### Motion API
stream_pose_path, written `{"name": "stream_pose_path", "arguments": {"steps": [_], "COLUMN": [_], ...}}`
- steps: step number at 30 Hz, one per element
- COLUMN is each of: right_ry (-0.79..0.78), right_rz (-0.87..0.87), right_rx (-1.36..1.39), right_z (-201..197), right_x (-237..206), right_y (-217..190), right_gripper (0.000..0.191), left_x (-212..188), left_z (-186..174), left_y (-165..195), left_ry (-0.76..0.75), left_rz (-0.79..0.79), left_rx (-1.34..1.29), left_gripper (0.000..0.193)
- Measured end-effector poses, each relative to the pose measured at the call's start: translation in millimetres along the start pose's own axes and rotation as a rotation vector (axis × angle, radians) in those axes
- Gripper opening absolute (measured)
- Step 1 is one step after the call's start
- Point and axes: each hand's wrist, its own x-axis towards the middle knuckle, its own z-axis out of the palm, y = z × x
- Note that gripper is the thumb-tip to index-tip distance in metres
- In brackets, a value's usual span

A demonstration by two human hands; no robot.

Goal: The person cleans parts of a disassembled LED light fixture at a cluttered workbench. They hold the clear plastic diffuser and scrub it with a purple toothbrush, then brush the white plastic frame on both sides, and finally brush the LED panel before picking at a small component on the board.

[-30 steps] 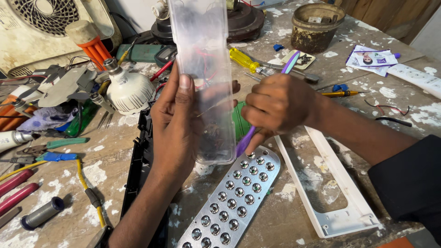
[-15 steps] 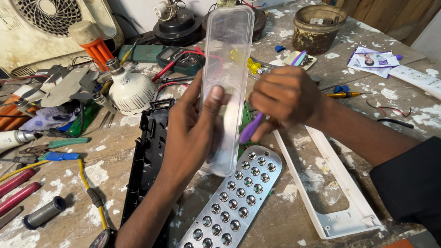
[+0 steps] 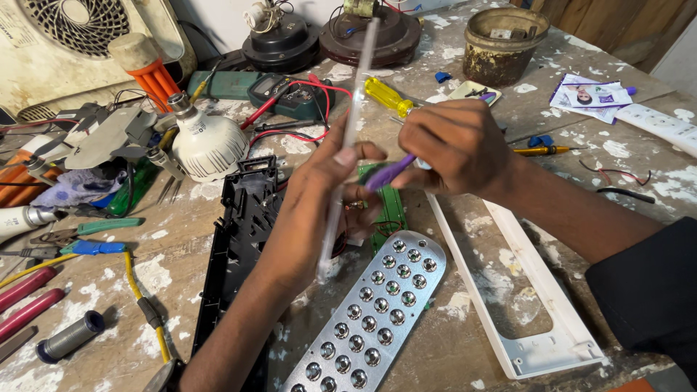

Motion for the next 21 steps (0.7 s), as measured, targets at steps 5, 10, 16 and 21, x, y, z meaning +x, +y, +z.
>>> {"name": "stream_pose_path", "arguments": {"steps": [5,10,16,21], "right_ry": [-0.062,-0.037,-0.022,-0.082], "right_rz": [-0.213,-0.146,0.176,0.080], "right_rx": [-0.081,-0.158,-0.254,-0.121], "right_z": [-2.0,3.0,1.6,5.7], "right_x": [6.7,5.6,-3.4,2.2], "right_y": [-11.0,-8.5,6.8,2.3], "right_gripper": [0.053,0.048,0.038,0.035], "left_x": [2.9,2.7,6.8,6.9], "left_z": [2.7,3.6,1.3,-0.8], "left_y": [0.5,4.0,5.8,3.4], "left_ry": [-0.062,-0.127,-0.186,-0.173], "left_rz": [-0.079,-0.104,-0.027,0.036], "left_rx": [-0.018,-0.099,-0.184,-0.169], "left_gripper": [0.075,0.076,0.073,0.074]}}
